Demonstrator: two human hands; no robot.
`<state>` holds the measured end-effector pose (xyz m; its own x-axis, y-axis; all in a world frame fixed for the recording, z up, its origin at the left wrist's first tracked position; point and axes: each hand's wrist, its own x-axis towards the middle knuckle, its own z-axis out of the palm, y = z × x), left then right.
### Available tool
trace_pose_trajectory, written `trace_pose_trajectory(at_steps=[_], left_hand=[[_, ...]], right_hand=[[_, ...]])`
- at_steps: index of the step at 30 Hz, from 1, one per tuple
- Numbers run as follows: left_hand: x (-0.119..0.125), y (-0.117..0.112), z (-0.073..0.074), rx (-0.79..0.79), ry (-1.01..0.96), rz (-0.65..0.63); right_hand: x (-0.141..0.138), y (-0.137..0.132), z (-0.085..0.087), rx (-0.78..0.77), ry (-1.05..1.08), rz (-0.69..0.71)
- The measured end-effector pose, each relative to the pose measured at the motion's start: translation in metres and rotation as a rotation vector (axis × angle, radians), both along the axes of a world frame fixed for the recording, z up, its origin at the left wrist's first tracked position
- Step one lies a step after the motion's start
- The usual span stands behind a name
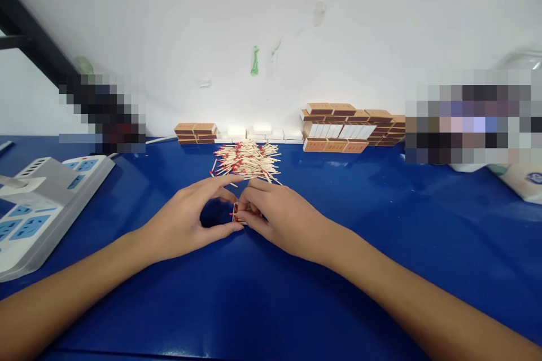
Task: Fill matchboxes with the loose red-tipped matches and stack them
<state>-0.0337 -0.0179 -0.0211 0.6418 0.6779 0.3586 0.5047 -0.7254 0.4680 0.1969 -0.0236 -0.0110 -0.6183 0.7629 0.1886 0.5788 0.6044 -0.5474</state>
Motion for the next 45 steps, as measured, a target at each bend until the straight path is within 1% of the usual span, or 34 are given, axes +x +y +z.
trace_pose_trajectory(at_steps=[6, 10, 11, 13, 16, 19, 22, 27, 30, 33, 36, 45], left_hand=[[0.001, 0.001, 0.002, -0.011, -0.002, -0.001], [0.0, 0.001, 0.002, -0.013, 0.008, 0.013], [-0.001, 0.001, 0.002, -0.01, 0.012, 0.018], [-0.001, 0.0, 0.001, -0.007, 0.022, 0.023], [-0.001, 0.0, 0.0, -0.016, 0.021, 0.02], [-0.001, -0.001, 0.001, -0.022, 0.026, 0.026], [-0.001, -0.001, 0.001, -0.032, 0.024, 0.027], [-0.002, 0.0, 0.0, -0.023, 0.027, 0.028], [-0.002, 0.0, -0.001, -0.026, 0.026, 0.029], [-0.002, 0.0, -0.001, -0.029, 0.018, 0.028], [-0.002, 0.001, -0.001, -0.027, 0.018, 0.03], [-0.004, 0.003, -0.002, -0.02, 0.014, 0.043]], right_hand=[[0.001, -0.002, 0.003, 0.051, -0.076, -0.029], [0.005, 0.003, 0.007, 0.045, -0.102, -0.01], [0.009, 0.007, 0.008, 0.058, -0.086, -0.031], [0.018, 0.019, 0.006, 0.119, -0.056, -0.13], [0.033, 0.037, -0.004, 0.209, -0.088, -0.288], [0.041, 0.046, -0.014, 0.217, -0.156, -0.334], [0.041, 0.047, -0.017, 0.191, -0.191, -0.321], [0.038, 0.047, -0.014, 0.127, -0.195, -0.312], [0.036, 0.047, -0.017, 0.155, -0.193, -0.311], [0.035, 0.048, -0.02, 0.182, -0.2, -0.277], [0.035, 0.048, -0.021, 0.166, -0.234, -0.264], [0.039, 0.044, -0.011, 0.072, -0.299, -0.242]])
